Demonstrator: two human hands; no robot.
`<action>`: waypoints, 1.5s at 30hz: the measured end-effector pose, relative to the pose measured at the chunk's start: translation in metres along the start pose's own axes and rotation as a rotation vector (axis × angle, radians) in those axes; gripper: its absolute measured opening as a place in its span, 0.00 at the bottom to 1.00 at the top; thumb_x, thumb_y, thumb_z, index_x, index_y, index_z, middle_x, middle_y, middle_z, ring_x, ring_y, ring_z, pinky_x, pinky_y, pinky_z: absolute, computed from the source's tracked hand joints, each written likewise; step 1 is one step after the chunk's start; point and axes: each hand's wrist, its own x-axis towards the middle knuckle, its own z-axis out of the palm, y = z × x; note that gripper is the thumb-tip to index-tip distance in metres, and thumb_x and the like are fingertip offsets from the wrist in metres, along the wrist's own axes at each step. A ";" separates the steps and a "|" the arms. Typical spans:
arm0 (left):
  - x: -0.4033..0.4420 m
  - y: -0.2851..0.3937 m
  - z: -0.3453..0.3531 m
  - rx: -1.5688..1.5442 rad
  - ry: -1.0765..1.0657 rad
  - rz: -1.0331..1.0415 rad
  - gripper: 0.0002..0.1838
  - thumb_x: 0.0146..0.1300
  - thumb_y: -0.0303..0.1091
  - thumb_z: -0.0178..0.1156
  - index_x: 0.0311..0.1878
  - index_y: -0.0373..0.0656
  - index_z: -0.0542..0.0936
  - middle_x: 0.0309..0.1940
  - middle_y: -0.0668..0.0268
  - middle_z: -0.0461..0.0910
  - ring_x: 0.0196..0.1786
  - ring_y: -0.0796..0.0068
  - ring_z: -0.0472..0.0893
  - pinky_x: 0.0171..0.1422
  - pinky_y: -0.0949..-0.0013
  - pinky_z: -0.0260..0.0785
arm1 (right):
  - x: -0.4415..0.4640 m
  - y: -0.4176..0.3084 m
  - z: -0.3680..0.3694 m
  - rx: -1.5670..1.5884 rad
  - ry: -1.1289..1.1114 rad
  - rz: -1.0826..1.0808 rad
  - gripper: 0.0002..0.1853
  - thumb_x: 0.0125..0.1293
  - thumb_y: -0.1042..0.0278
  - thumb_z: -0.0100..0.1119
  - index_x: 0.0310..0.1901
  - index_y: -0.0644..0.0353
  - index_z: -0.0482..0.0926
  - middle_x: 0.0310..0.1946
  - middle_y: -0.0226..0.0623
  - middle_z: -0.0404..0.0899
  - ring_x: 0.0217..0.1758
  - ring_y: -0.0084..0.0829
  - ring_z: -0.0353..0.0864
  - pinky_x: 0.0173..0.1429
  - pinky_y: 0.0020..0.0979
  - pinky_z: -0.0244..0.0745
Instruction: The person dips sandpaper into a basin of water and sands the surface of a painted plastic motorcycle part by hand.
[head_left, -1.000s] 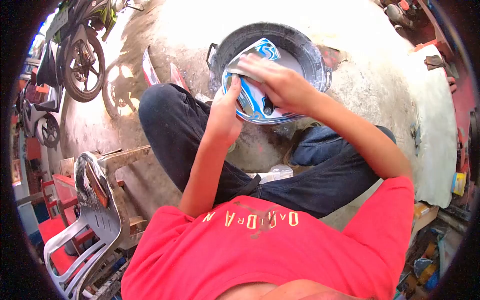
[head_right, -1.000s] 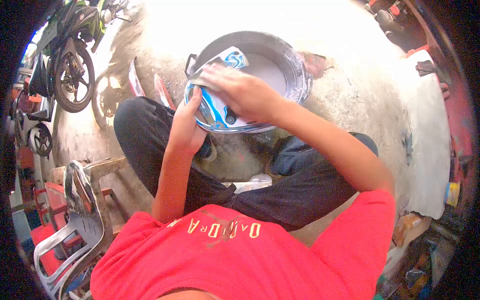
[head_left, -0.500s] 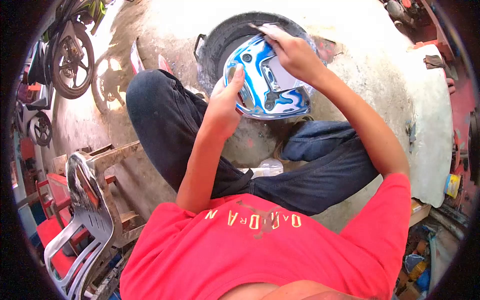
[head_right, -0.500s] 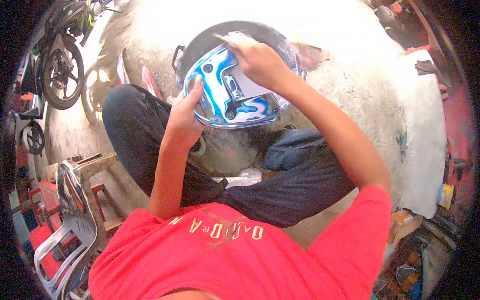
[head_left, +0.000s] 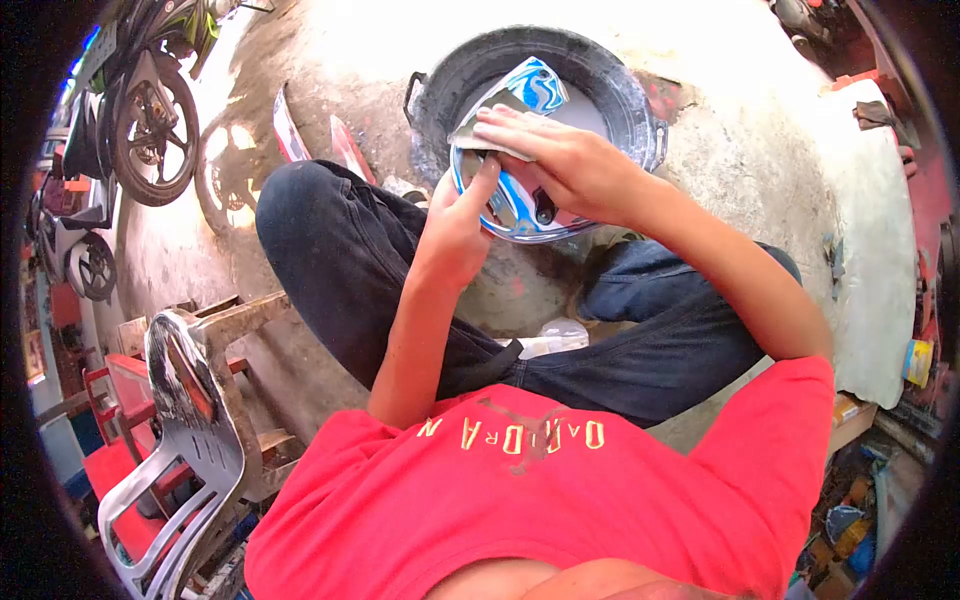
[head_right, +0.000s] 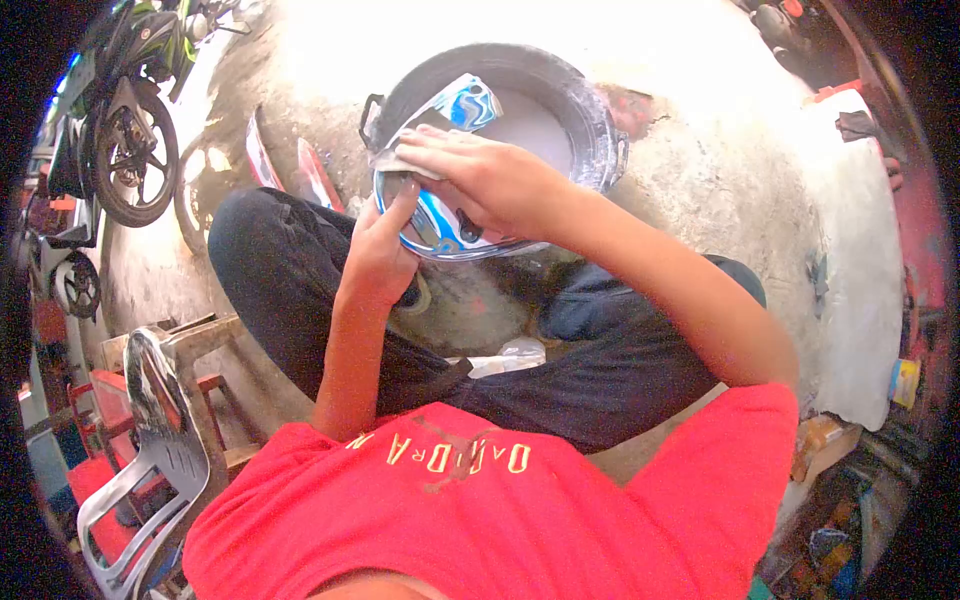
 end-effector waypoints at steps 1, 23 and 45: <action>0.000 0.002 0.000 0.003 -0.019 -0.008 0.18 0.78 0.34 0.51 0.64 0.34 0.70 0.53 0.60 0.80 0.54 0.70 0.82 0.58 0.65 0.78 | 0.002 0.006 0.000 0.009 0.000 0.048 0.25 0.68 0.79 0.49 0.67 0.59 0.72 0.62 0.53 0.76 0.64 0.49 0.78 0.62 0.40 0.77; 0.003 0.003 0.000 -0.094 -0.103 -0.040 0.19 0.75 0.28 0.53 0.66 0.36 0.67 0.56 0.60 0.79 0.56 0.69 0.82 0.60 0.62 0.77 | 0.012 0.033 -0.011 -0.056 0.010 0.135 0.24 0.64 0.76 0.49 0.64 0.60 0.74 0.57 0.53 0.78 0.63 0.50 0.77 0.67 0.42 0.73; -0.002 0.005 0.004 -0.063 -0.113 -0.011 0.25 0.71 0.25 0.55 0.69 0.34 0.63 0.60 0.56 0.75 0.61 0.64 0.79 0.63 0.58 0.75 | 0.022 0.033 -0.024 0.016 -0.083 0.392 0.25 0.64 0.78 0.52 0.64 0.59 0.76 0.60 0.53 0.77 0.66 0.47 0.76 0.71 0.41 0.70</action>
